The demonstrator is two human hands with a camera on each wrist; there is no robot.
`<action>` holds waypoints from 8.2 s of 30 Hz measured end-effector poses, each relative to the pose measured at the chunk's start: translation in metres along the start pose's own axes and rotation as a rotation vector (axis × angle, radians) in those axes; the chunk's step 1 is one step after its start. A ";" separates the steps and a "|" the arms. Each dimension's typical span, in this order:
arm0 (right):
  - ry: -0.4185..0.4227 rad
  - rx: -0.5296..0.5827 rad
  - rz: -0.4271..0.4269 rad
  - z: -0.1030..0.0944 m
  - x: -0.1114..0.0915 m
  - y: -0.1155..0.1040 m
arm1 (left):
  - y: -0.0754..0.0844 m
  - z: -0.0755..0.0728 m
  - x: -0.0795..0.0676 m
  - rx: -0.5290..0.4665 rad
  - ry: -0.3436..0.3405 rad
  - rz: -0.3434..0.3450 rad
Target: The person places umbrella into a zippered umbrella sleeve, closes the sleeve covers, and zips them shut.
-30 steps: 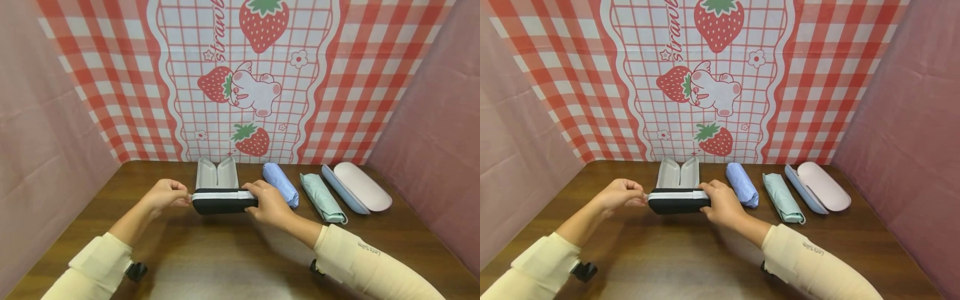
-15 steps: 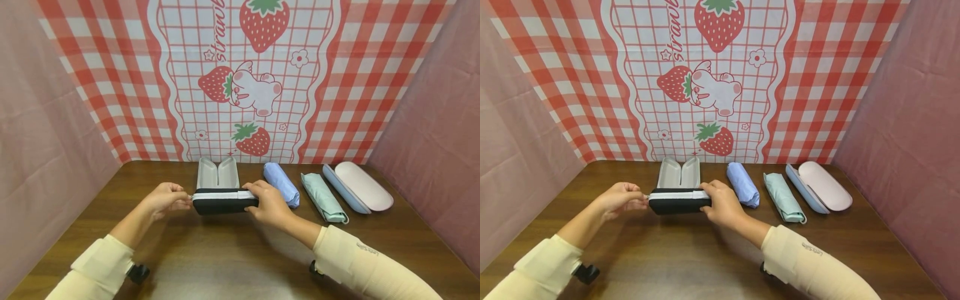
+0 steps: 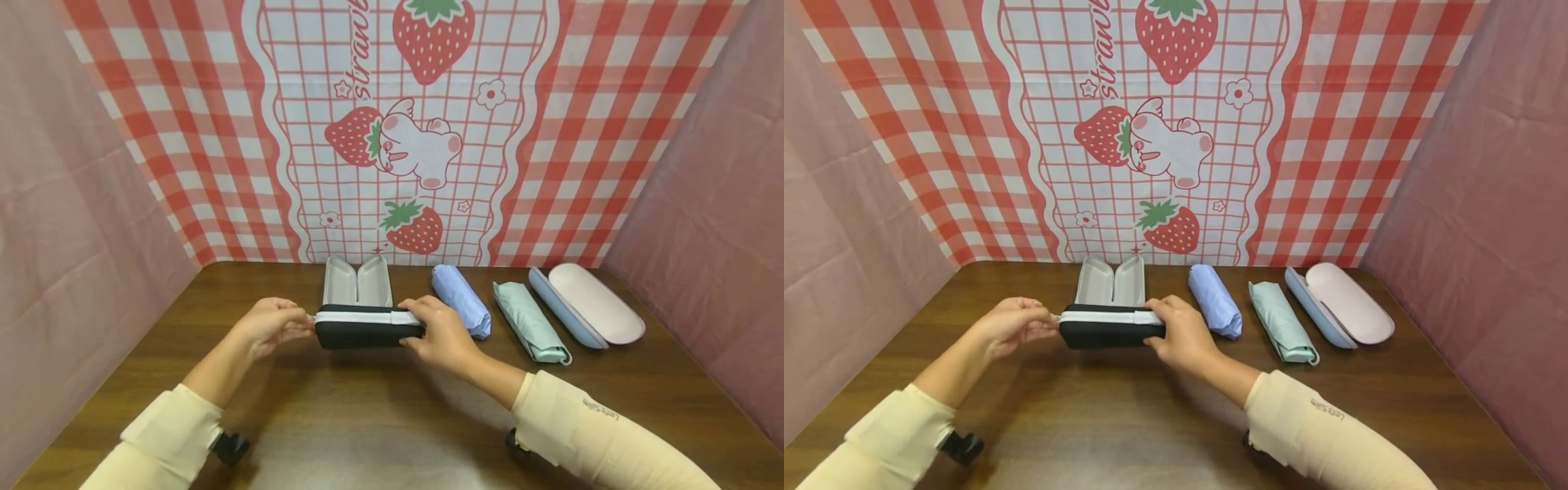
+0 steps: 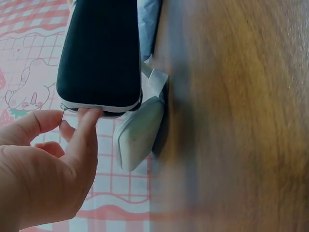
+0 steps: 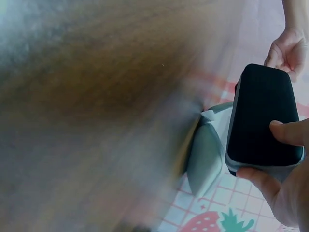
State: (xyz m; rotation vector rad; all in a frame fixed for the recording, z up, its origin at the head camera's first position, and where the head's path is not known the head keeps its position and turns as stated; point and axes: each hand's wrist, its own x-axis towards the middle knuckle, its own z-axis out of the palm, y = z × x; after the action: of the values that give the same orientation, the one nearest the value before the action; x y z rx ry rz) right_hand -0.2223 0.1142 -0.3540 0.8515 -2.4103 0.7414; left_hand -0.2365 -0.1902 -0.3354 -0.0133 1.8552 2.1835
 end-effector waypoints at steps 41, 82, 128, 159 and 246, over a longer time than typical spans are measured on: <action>-0.730 0.140 0.303 -0.006 0.024 0.021 | -0.047 0.000 0.004 0.418 -0.071 0.006; -0.633 -0.117 -0.244 0.006 0.021 0.001 | -0.040 0.017 -0.010 0.746 -0.159 0.181; -0.746 0.025 -0.167 -0.002 0.029 0.008 | -0.045 0.026 -0.018 1.169 -0.097 0.538; -0.757 0.003 -0.120 -0.004 0.031 0.005 | -0.049 0.049 -0.023 1.212 -0.421 0.486; -0.673 -0.226 -0.181 0.002 0.022 -0.009 | -0.021 0.035 0.010 1.244 -0.337 0.649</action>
State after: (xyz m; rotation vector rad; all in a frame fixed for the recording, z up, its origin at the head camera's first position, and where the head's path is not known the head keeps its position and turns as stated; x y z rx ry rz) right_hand -0.2320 0.0979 -0.3402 1.3616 -2.8500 0.1023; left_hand -0.2353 -0.1517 -0.3517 1.2144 2.8357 0.7733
